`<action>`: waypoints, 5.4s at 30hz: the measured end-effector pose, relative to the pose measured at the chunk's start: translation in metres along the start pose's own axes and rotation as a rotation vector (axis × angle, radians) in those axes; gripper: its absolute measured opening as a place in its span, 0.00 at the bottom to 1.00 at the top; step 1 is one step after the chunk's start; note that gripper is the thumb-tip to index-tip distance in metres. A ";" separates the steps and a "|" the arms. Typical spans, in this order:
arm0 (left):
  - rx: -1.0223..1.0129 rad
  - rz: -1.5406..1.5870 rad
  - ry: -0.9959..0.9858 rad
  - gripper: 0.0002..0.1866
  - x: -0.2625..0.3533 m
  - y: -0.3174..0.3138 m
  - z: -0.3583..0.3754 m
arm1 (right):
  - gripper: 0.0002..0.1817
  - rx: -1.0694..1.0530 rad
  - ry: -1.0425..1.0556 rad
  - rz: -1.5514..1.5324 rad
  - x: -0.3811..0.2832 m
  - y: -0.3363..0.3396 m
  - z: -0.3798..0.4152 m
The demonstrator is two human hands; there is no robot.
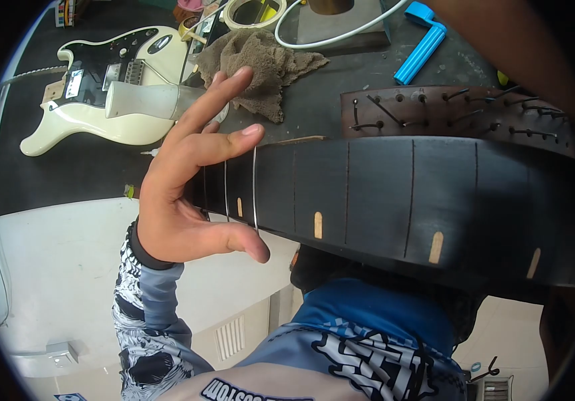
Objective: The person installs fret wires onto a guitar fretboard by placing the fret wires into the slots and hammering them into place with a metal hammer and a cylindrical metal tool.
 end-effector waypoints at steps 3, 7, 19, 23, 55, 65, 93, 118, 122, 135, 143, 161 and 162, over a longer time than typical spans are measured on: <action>0.079 0.084 0.086 0.72 -0.002 0.003 0.005 | 0.15 -0.032 -0.015 0.002 -0.001 0.003 -0.005; 0.133 0.265 0.113 0.86 -0.013 0.017 0.019 | 0.15 -0.145 -0.089 0.026 -0.016 -0.001 0.003; 0.332 -0.102 0.286 0.67 -0.004 0.018 0.063 | 0.07 -0.463 0.153 0.141 -0.114 -0.051 -0.005; 0.401 -0.020 0.264 0.67 -0.005 0.018 0.070 | 0.04 -0.464 0.052 0.165 -0.119 -0.059 -0.004; 0.602 0.099 0.204 0.66 0.011 0.031 0.071 | 0.13 -0.484 -0.057 0.195 -0.128 -0.037 -0.007; 0.591 0.115 0.209 0.64 0.005 0.028 0.072 | 0.08 -0.447 -0.058 0.128 -0.134 -0.039 -0.014; 0.548 0.136 0.236 0.53 0.005 0.028 0.076 | 0.06 -0.423 0.081 0.141 -0.138 -0.039 -0.014; 0.162 0.071 0.069 0.47 0.012 0.030 0.059 | 0.17 -0.244 -0.265 0.075 -0.011 0.036 0.040; 0.107 0.115 0.103 0.50 0.009 0.024 0.058 | 0.17 -0.370 -0.350 0.049 0.002 0.029 0.051; 0.066 0.125 0.117 0.59 0.010 0.022 0.052 | 0.24 -0.342 -0.586 -0.254 0.035 0.007 0.073; 0.073 0.148 0.113 0.59 0.009 0.021 0.051 | 0.23 -0.298 -0.576 -0.341 0.040 -0.001 0.071; 0.076 0.145 0.087 0.61 0.006 0.020 0.053 | 0.23 -0.287 -0.547 -0.393 0.040 -0.010 0.066; 0.071 0.151 0.093 0.61 0.006 0.020 0.053 | 0.23 -0.286 -0.548 -0.397 0.040 -0.010 0.066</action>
Point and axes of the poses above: each hand's wrist, its own z-axis away from the middle knuckle, its own y-axis out of the back of the hand, x = y × z, the point moved 10 cm from there along -z, towards the middle knuckle, and after that the axes turned 2 degrees about -y, right-handed, at the moved point
